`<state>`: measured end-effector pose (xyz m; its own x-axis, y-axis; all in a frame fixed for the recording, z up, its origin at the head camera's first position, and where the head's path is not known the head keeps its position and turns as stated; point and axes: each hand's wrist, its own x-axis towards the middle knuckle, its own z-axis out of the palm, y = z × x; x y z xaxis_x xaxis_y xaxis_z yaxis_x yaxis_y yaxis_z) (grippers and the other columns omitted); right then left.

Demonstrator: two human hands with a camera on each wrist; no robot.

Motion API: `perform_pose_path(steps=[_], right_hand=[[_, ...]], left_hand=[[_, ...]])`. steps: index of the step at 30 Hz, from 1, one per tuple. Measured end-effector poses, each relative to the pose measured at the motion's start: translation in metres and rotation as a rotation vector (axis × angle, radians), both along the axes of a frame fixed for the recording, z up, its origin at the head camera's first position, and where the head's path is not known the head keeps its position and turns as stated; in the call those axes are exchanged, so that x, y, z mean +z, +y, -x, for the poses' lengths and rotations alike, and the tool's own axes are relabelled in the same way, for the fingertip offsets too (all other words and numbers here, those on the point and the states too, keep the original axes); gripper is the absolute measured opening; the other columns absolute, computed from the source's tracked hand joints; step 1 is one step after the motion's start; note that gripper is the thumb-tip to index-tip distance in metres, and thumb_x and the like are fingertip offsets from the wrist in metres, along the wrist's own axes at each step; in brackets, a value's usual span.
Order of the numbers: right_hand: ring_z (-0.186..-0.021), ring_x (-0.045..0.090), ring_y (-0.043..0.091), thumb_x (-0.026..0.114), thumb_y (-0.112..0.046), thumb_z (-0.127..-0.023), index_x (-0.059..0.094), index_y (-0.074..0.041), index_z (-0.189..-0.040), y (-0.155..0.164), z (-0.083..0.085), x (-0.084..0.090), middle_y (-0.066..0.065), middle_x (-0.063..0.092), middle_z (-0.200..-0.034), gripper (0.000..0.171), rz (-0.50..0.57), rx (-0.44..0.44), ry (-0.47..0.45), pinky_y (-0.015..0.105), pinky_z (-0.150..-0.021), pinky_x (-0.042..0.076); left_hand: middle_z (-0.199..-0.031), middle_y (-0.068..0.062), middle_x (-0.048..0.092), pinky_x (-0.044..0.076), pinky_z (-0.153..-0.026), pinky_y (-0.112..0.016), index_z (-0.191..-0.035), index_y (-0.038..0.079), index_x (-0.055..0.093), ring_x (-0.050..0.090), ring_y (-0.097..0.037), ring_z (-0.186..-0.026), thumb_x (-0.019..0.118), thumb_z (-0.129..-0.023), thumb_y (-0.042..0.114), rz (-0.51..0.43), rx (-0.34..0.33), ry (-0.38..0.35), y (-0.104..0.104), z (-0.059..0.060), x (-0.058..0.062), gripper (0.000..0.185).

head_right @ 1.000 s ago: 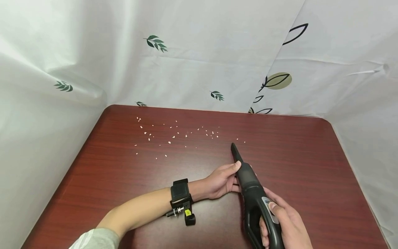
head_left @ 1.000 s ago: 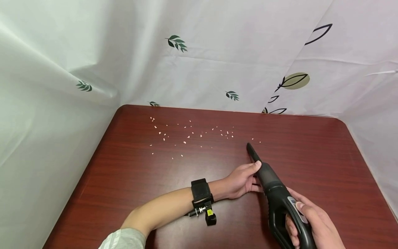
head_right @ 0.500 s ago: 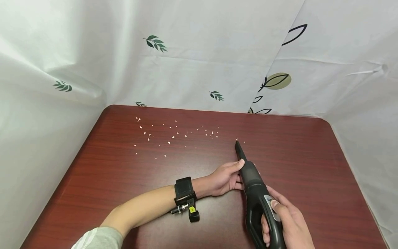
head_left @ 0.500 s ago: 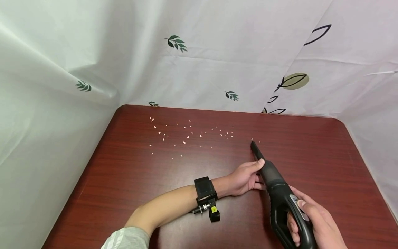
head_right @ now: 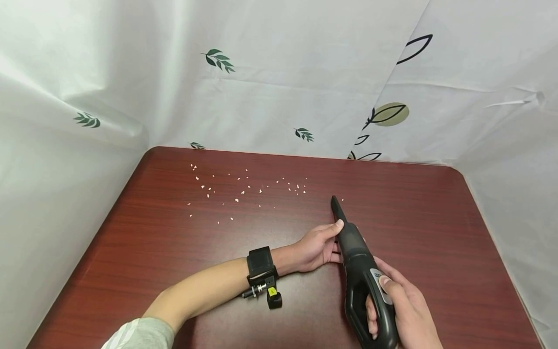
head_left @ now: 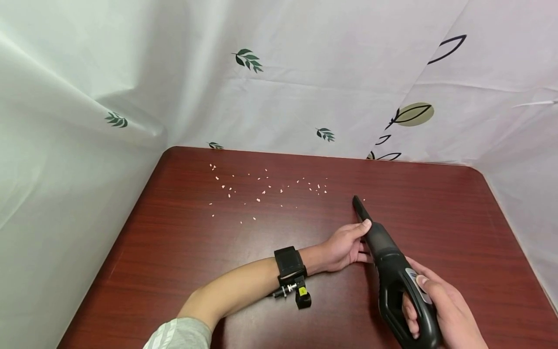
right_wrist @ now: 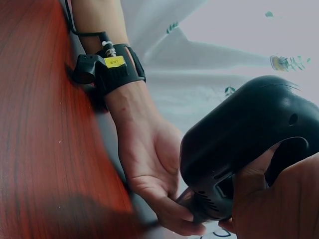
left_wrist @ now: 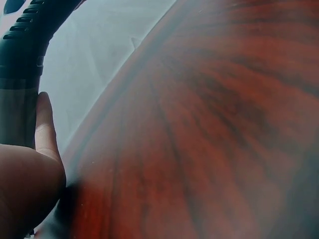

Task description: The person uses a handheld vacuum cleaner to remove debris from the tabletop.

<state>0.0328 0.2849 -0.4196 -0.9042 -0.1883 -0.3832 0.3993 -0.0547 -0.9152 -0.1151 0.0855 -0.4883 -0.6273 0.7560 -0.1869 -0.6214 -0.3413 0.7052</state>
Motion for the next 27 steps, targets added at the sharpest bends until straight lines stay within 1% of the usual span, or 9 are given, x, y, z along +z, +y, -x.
perform_pose_path(steps=[1,3,6,8,12,14,18,20,27], right_hand=[[-0.057,0.06,0.024,0.026,-0.027,-0.119,0.038,-0.029,-0.155,0.0,0.0,0.0,0.009,0.06,-0.073,0.037,0.002,-0.003,0.0,0.045,-0.052,0.057],[-0.057,0.06,0.024,0.026,-0.028,-0.119,0.038,-0.03,-0.154,0.0,-0.001,0.0,0.009,0.06,-0.073,0.037,0.001,-0.009,-0.009,0.045,-0.053,0.057],[-0.058,0.06,0.025,0.026,-0.029,-0.119,0.036,-0.029,-0.155,0.0,-0.003,0.0,0.011,0.061,-0.074,0.037,-0.01,-0.024,-0.027,0.045,-0.054,0.058],[-0.058,0.06,0.026,0.026,-0.03,-0.119,0.034,-0.027,-0.156,0.001,-0.005,0.0,0.012,0.062,-0.074,0.038,-0.024,-0.035,-0.038,0.045,-0.055,0.058],[-0.058,0.06,0.03,0.025,-0.03,-0.119,0.027,-0.019,-0.16,0.002,-0.009,-0.001,0.014,0.061,-0.073,0.042,-0.069,-0.058,-0.038,0.046,-0.055,0.058],[-0.057,0.06,0.032,0.025,-0.03,-0.119,0.026,-0.016,-0.16,0.003,-0.011,-0.001,0.015,0.06,-0.072,0.043,-0.089,-0.066,-0.032,0.046,-0.055,0.058],[-0.058,0.06,0.033,0.025,-0.031,-0.119,0.026,-0.017,-0.16,0.005,-0.013,-0.001,0.016,0.061,-0.073,0.042,-0.095,-0.078,-0.03,0.045,-0.055,0.058],[-0.058,0.061,0.033,0.025,-0.031,-0.119,0.026,-0.017,-0.16,0.006,-0.013,-0.001,0.016,0.061,-0.073,0.043,-0.094,-0.085,-0.035,0.045,-0.055,0.058],[-0.057,0.061,0.033,0.025,-0.03,-0.119,0.028,-0.018,-0.159,0.008,-0.012,-0.002,0.016,0.06,-0.072,0.041,-0.097,-0.088,-0.023,0.045,-0.055,0.058]], left_hand=[[-0.129,-0.006,0.066,0.059,-0.089,-0.044,-0.148,0.003,0.053,0.071,-0.018,-0.095,0.038,-0.117,0.038,0.001,-0.001,0.0,0.001,0.0,0.0,0.049],[-0.133,-0.008,0.065,0.059,-0.094,-0.049,-0.148,0.004,0.053,0.07,-0.018,-0.096,0.039,-0.117,0.039,0.005,-0.004,-0.002,0.001,0.0,0.0,0.049],[-0.139,-0.01,0.064,0.053,-0.105,-0.058,-0.149,0.004,0.053,0.069,-0.019,-0.097,0.04,-0.117,0.039,0.012,-0.011,-0.012,0.003,-0.001,0.001,0.049],[-0.14,-0.01,0.064,0.05,-0.108,-0.062,-0.149,0.004,0.052,0.069,-0.02,-0.098,0.04,-0.117,0.039,0.017,-0.015,-0.016,0.004,-0.002,0.001,0.05],[-0.14,-0.007,0.063,0.053,-0.104,-0.057,-0.15,0.003,0.052,0.068,-0.02,-0.098,0.04,-0.117,0.04,0.031,-0.02,-0.027,0.008,-0.004,0.002,0.05],[-0.142,-0.008,0.063,0.054,-0.103,-0.055,-0.15,0.002,0.051,0.067,-0.02,-0.098,0.04,-0.117,0.04,0.036,-0.021,-0.028,0.01,-0.005,0.003,0.051],[-0.147,-0.011,0.06,0.048,-0.109,-0.063,-0.151,0.003,0.05,0.066,-0.023,-0.102,0.041,-0.117,0.039,0.043,-0.022,-0.03,0.014,-0.006,0.005,0.051],[-0.146,-0.012,0.06,0.046,-0.111,-0.065,-0.151,0.003,0.05,0.066,-0.023,-0.102,0.041,-0.117,0.039,0.049,-0.024,-0.031,0.015,-0.006,0.005,0.051],[-0.139,-0.013,0.064,0.051,-0.107,-0.059,-0.149,0.003,0.052,0.067,-0.02,-0.09,0.041,-0.117,0.04,0.058,-0.03,-0.03,0.019,-0.004,0.004,0.05]])
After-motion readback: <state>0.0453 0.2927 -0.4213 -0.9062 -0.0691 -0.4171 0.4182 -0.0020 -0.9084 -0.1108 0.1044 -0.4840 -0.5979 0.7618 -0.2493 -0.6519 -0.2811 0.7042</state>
